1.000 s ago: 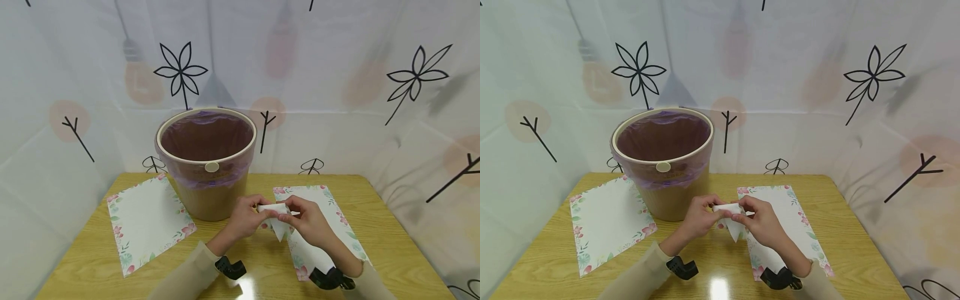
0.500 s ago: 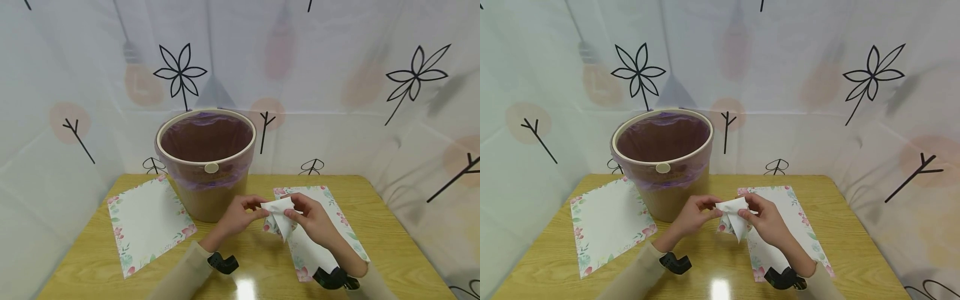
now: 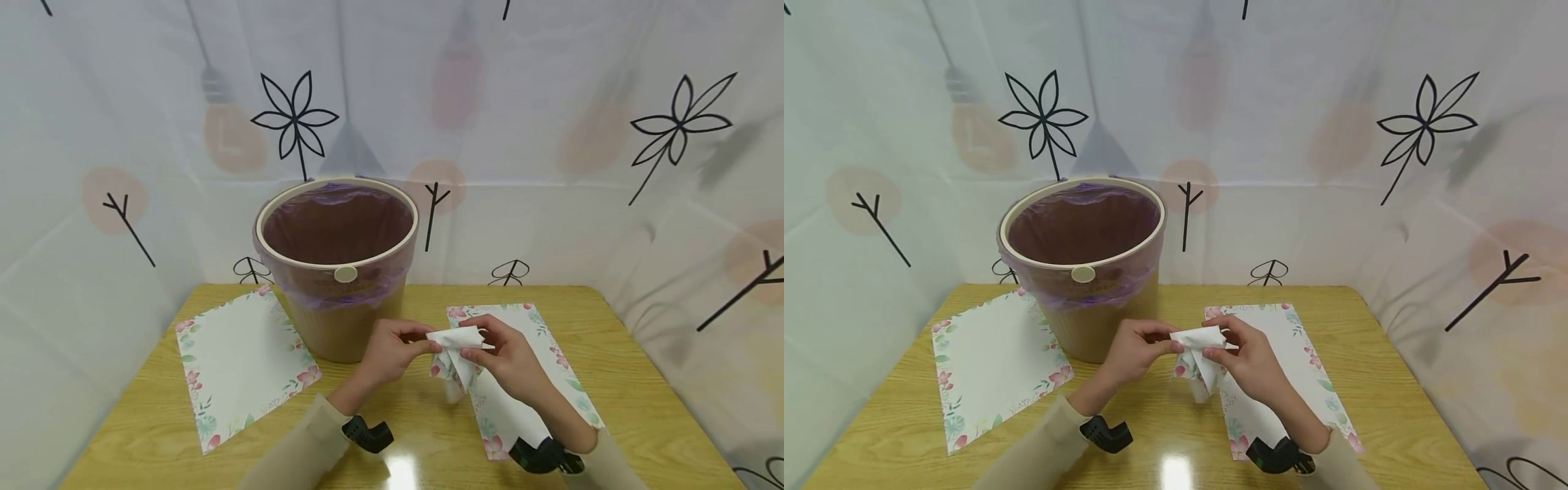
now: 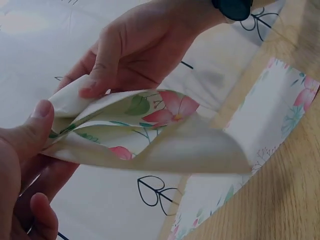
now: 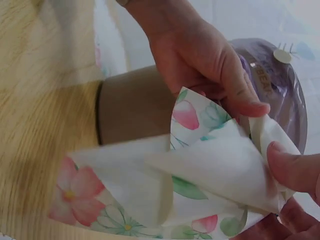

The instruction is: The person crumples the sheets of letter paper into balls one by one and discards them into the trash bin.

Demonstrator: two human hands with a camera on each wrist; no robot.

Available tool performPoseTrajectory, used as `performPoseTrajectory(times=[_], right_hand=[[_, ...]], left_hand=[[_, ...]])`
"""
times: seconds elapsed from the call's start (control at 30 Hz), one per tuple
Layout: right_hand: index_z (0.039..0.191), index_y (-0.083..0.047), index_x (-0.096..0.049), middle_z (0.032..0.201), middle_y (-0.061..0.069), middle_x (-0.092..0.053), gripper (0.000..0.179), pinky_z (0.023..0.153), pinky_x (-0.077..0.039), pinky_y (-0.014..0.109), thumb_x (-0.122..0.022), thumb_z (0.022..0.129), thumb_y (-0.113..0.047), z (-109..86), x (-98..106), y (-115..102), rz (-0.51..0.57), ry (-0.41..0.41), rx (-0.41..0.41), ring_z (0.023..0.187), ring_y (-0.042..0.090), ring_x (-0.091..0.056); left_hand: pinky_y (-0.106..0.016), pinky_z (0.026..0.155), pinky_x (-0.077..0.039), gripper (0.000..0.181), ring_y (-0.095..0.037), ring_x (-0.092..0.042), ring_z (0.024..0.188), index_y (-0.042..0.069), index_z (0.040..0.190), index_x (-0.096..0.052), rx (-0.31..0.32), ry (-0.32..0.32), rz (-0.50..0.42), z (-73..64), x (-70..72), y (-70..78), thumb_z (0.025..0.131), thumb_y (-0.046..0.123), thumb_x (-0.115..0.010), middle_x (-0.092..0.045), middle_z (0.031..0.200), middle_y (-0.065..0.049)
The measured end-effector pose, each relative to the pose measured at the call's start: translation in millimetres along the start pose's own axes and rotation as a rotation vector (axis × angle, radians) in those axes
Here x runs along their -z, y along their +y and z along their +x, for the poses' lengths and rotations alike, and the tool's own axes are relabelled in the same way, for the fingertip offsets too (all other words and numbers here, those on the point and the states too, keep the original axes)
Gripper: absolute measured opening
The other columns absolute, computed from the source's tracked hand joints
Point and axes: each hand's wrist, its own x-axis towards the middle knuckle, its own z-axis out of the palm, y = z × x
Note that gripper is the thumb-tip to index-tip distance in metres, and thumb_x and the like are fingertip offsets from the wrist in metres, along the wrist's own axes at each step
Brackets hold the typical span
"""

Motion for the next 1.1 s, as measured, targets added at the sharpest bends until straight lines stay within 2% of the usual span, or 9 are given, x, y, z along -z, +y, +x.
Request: performPoseTrajectory(times=[0.2, 0.4, 0.5, 0.63, 0.73, 0.8, 0.87, 1.0, 1.1], right_hand=[[0.113, -0.006, -0.066, 0.105, 0.013, -0.065, 0.03, 0.066, -0.059, 0.032, -0.074, 0.085, 0.005, 1.1, -1.9, 0.5, -0.032, 0.067, 0.031, 0.084, 0.022, -0.067], [0.098, -0.01, -0.071, 0.102, 0.008, -0.071, 0.028, 0.065, -0.058, 0.031, -0.076, 0.08, 0.011, 2.5, -2.7, 2.4, -0.06, 0.113, 0.108, 0.089, 0.014, -0.069], [0.089, -0.011, -0.073, 0.1, 0.006, -0.071, 0.028, 0.07, -0.058, 0.029, -0.075, 0.078, 0.014, 3.0, -2.7, 3.7, -0.074, 0.124, 0.142, 0.093, 0.011, -0.068], [0.083, -0.011, -0.075, 0.099, 0.008, -0.071, 0.032, 0.072, -0.058, 0.029, -0.072, 0.077, 0.021, 3.2, -3.5, 4.6, -0.047, 0.126, 0.167, 0.095, 0.011, -0.067], [0.081, -0.01, -0.076, 0.101, 0.011, -0.07, 0.035, 0.07, -0.059, 0.03, -0.069, 0.076, 0.025, 3.5, -5.1, 4.0, -0.024, 0.12, 0.193, 0.096, 0.012, -0.067], [0.081, -0.01, -0.076, 0.101, 0.013, -0.07, 0.037, 0.068, -0.059, 0.03, -0.068, 0.076, 0.025, 3.7, -6.1, 3.2, -0.024, 0.115, 0.211, 0.097, 0.011, -0.067], [0.082, -0.011, -0.076, 0.102, 0.012, -0.069, 0.036, 0.067, -0.059, 0.03, -0.068, 0.077, 0.024, 4.0, -6.7, 2.1, -0.039, 0.108, 0.224, 0.097, 0.011, -0.066], [0.086, -0.01, -0.077, 0.106, 0.013, -0.068, 0.036, 0.066, -0.059, 0.029, -0.067, 0.079, 0.024, 3.8, -6.2, 0.8, -0.052, 0.086, 0.225, 0.1, 0.01, -0.064], [0.091, -0.007, -0.077, 0.112, 0.015, -0.066, 0.036, 0.067, -0.058, 0.028, -0.064, 0.08, 0.024, 3.6, -5.0, 0.8, -0.037, 0.06, 0.213, 0.104, 0.009, -0.062]], left_hand=[[-0.024, 0.058, -0.054, 0.019, -0.017, -0.07, 0.071, 0.004, 0.099, -0.079, -0.016, 0.041, 0.005, -1.2, -2.8, 1.7, 0.082, 0.011, -0.082, -0.076, 0.091, -0.006], [-0.025, 0.059, -0.055, 0.019, -0.019, -0.071, 0.074, 0.004, 0.099, -0.08, -0.018, 0.023, -0.005, -1.2, -2.5, 0.7, 0.082, 0.01, -0.083, -0.076, 0.094, -0.007], [-0.025, 0.06, -0.055, 0.02, -0.017, -0.071, 0.079, 0.005, 0.101, -0.078, 0.018, -0.033, -0.027, -0.6, -0.5, -1.2, 0.082, 0.008, -0.082, -0.075, 0.1, -0.006], [-0.028, 0.067, -0.056, 0.025, -0.016, -0.07, 0.085, 0.001, 0.111, -0.071, 0.086, -0.158, -0.095, 0.5, 2.0, -4.7, 0.086, 0.003, -0.077, -0.071, 0.106, -0.01], [-0.035, 0.071, -0.057, 0.027, -0.015, -0.069, 0.08, -0.002, 0.119, -0.065, 0.125, -0.247, -0.113, 1.0, 2.3, -5.4, 0.094, 0.006, -0.069, -0.07, 0.1, -0.012], [-0.034, 0.069, -0.056, 0.027, -0.014, -0.067, 0.075, -0.002, 0.122, -0.064, 0.139, -0.283, -0.106, 1.1, 1.9, -4.3, 0.098, 0.009, -0.064, -0.07, 0.095, -0.012], [-0.032, 0.063, -0.052, 0.027, -0.014, -0.065, 0.068, -0.001, 0.123, -0.066, 0.143, -0.292, -0.084, 0.9, 1.6, -3.3, 0.1, 0.014, -0.062, -0.07, 0.092, -0.01], [-0.024, 0.053, -0.042, 0.024, -0.013, -0.062, 0.063, 0.0, 0.118, -0.071, 0.133, -0.263, -0.085, 0.6, 1.3, -0.2, 0.099, 0.013, -0.064, -0.072, 0.09, -0.008], [-0.022, 0.05, -0.042, 0.023, -0.013, -0.061, 0.061, -0.001, 0.115, -0.072, 0.118, -0.235, -0.099, 0.6, 0.9, 1.1, 0.097, 0.012, -0.066, -0.073, 0.089, -0.009]])
